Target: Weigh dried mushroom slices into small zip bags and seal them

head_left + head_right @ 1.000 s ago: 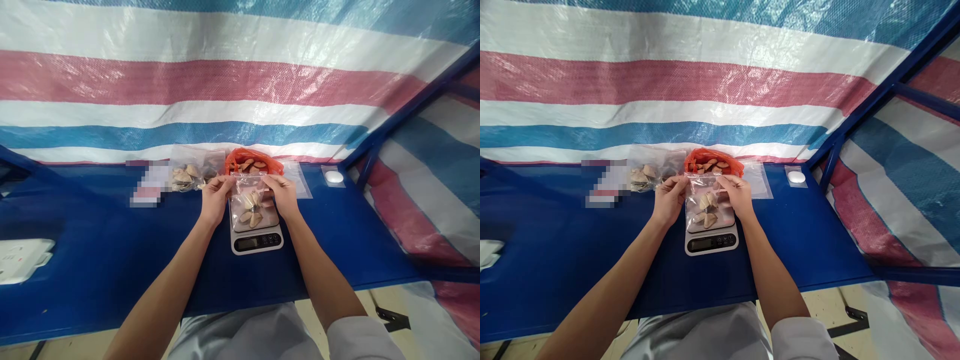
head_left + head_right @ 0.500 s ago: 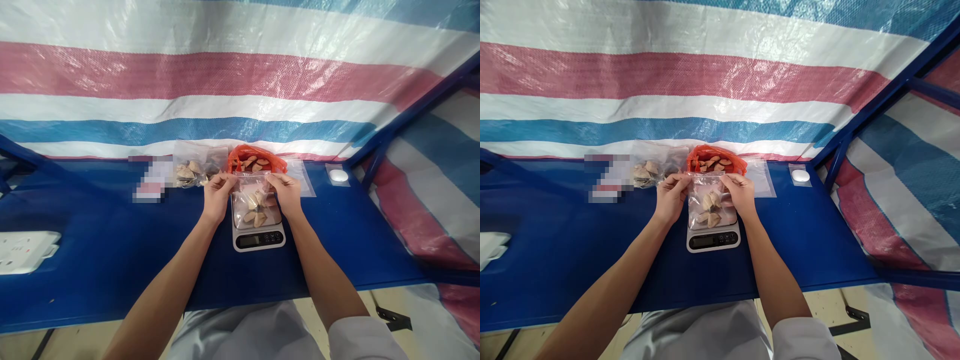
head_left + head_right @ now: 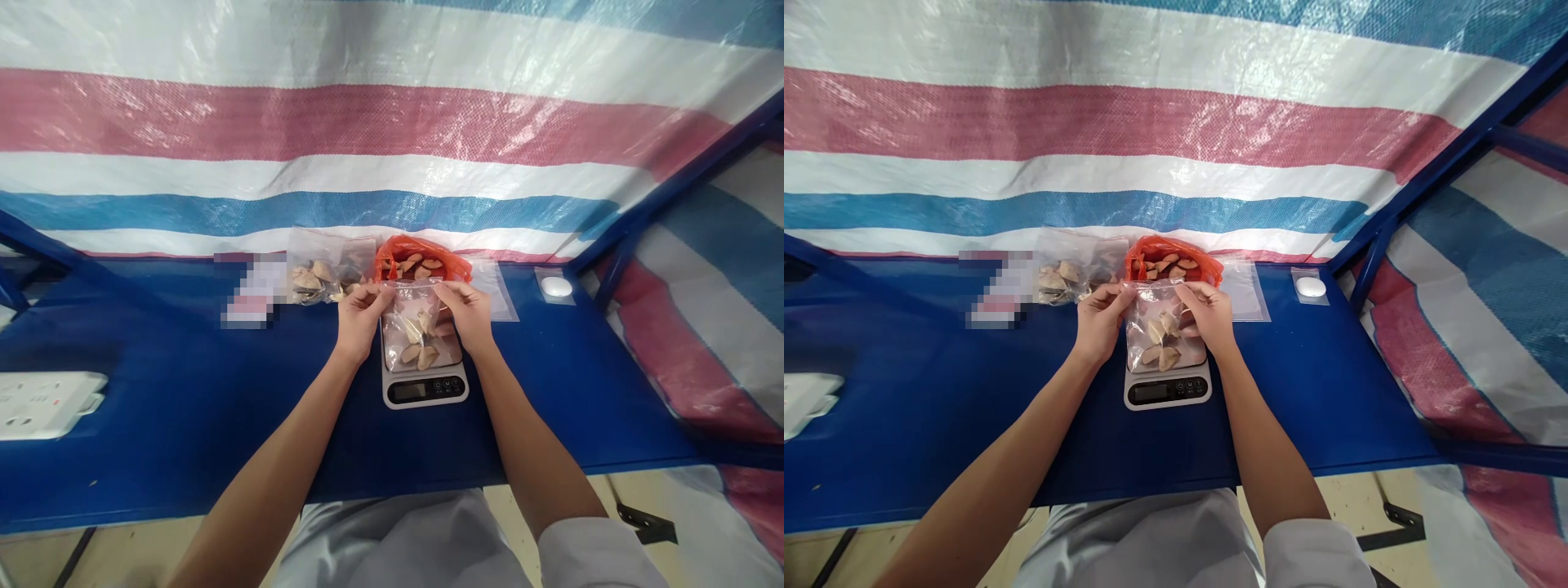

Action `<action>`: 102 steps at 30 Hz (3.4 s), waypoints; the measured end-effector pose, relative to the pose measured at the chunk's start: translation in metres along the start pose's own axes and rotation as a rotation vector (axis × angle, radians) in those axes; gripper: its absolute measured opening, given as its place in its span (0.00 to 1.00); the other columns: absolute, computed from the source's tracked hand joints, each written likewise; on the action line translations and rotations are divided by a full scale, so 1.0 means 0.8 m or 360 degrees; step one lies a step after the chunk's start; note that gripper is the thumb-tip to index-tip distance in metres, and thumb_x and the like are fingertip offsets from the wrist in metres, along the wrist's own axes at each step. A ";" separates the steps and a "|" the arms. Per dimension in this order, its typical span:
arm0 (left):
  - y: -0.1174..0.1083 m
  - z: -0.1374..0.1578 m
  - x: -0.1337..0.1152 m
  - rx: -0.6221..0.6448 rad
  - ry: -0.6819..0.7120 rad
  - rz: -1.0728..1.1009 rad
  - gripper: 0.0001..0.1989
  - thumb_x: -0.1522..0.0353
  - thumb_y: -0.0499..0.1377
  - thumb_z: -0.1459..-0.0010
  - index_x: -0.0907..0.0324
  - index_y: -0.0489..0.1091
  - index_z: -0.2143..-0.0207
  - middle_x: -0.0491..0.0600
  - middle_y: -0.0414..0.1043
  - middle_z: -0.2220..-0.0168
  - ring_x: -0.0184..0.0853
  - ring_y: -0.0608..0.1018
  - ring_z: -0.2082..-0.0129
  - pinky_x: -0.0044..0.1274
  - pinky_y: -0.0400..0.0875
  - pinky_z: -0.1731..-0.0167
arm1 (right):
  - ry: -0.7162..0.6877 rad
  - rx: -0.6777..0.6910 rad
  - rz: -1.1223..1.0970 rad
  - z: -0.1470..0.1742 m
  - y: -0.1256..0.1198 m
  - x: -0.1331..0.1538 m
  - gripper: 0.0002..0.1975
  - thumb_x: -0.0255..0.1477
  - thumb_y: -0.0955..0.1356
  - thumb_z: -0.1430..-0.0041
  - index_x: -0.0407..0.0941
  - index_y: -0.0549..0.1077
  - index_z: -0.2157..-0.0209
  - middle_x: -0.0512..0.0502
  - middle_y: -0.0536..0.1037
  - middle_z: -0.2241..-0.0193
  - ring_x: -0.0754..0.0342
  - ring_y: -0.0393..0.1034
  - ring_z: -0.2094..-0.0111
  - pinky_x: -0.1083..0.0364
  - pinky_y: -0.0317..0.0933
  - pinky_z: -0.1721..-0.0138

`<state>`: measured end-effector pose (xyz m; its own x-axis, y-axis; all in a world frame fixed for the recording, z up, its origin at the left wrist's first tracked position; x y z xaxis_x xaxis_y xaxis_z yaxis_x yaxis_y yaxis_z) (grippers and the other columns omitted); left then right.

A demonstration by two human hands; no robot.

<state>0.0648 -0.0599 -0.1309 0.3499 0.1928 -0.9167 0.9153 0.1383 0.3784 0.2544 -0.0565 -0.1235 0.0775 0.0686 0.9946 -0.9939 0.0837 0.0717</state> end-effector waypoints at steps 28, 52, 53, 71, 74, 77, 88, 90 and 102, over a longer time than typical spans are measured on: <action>-0.001 0.001 0.002 0.0121 -0.0076 -0.0183 0.14 0.58 0.74 0.55 0.59 0.81 0.74 0.48 0.80 0.75 0.33 0.78 0.74 0.25 0.74 0.69 | -0.0084 -0.0002 0.0059 0.007 0.008 0.009 0.21 0.48 0.75 0.52 0.45 0.79 0.65 0.50 0.80 0.74 0.57 0.72 0.80 0.63 0.60 0.87; 0.001 0.003 -0.005 0.0040 0.0076 -0.0174 0.11 0.60 0.73 0.54 0.58 0.81 0.74 0.47 0.79 0.76 0.32 0.78 0.75 0.25 0.75 0.67 | -0.0039 0.0114 0.0025 0.008 0.009 0.006 0.22 0.50 0.74 0.51 0.45 0.78 0.67 0.50 0.81 0.73 0.58 0.72 0.82 0.62 0.61 0.88; 0.002 0.003 -0.007 0.0048 0.0087 -0.0170 0.11 0.60 0.73 0.54 0.58 0.81 0.74 0.47 0.78 0.77 0.32 0.78 0.75 0.25 0.75 0.67 | -0.0035 0.0119 0.0014 0.007 0.009 0.005 0.21 0.50 0.74 0.51 0.45 0.79 0.67 0.50 0.81 0.73 0.57 0.72 0.82 0.62 0.62 0.88; 0.011 0.008 -0.016 0.0207 0.0069 -0.0212 0.10 0.62 0.71 0.49 0.59 0.80 0.76 0.47 0.78 0.76 0.32 0.77 0.73 0.25 0.75 0.64 | -0.0107 0.0174 0.0031 0.010 0.011 0.007 0.19 0.48 0.75 0.52 0.46 0.79 0.70 0.49 0.82 0.73 0.56 0.74 0.79 0.60 0.67 0.82; 0.008 0.007 -0.013 0.0200 0.0070 -0.0197 0.09 0.63 0.70 0.48 0.59 0.80 0.75 0.47 0.78 0.75 0.32 0.77 0.73 0.25 0.75 0.64 | -0.0132 0.0200 0.0016 0.009 0.010 0.007 0.18 0.47 0.75 0.51 0.47 0.79 0.71 0.49 0.82 0.73 0.55 0.75 0.78 0.59 0.69 0.81; 0.006 0.005 -0.010 0.0171 0.0037 -0.0180 0.09 0.62 0.72 0.49 0.58 0.81 0.75 0.47 0.79 0.75 0.33 0.78 0.73 0.25 0.75 0.65 | -0.0131 0.0189 0.0042 0.007 0.007 0.005 0.18 0.48 0.75 0.51 0.47 0.80 0.72 0.49 0.82 0.74 0.55 0.75 0.78 0.58 0.70 0.79; 0.007 0.007 -0.004 0.0150 -0.0009 -0.0239 0.11 0.61 0.73 0.52 0.58 0.83 0.69 0.48 0.81 0.72 0.33 0.80 0.72 0.25 0.76 0.66 | -0.0210 0.0185 0.0038 0.009 0.007 0.005 0.16 0.44 0.73 0.48 0.45 0.80 0.75 0.49 0.81 0.75 0.56 0.74 0.77 0.57 0.71 0.76; 0.007 0.007 -0.005 0.0131 0.0034 -0.0266 0.10 0.61 0.72 0.51 0.58 0.83 0.70 0.48 0.81 0.73 0.33 0.79 0.72 0.24 0.76 0.66 | -0.0222 0.0187 0.0050 0.009 0.008 0.005 0.17 0.45 0.74 0.48 0.45 0.80 0.76 0.49 0.81 0.75 0.56 0.74 0.77 0.58 0.71 0.75; 0.006 0.007 -0.001 0.0145 -0.0052 -0.0172 0.11 0.61 0.72 0.51 0.59 0.82 0.70 0.48 0.81 0.74 0.34 0.80 0.73 0.26 0.77 0.65 | -0.0203 0.0137 0.0008 0.006 0.006 0.006 0.16 0.44 0.76 0.51 0.45 0.80 0.77 0.49 0.80 0.76 0.57 0.71 0.79 0.58 0.69 0.79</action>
<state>0.0701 -0.0649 -0.1292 0.2532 0.1500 -0.9557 0.9618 0.0673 0.2654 0.2499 -0.0604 -0.1178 0.0674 -0.0583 0.9960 -0.9977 -0.0023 0.0673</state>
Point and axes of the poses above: each hand's wrist, its own z-axis away from the middle knuckle, its own y-axis out of the palm, x = y × z, the point moved 4 cm from there along -z, towards the middle knuckle
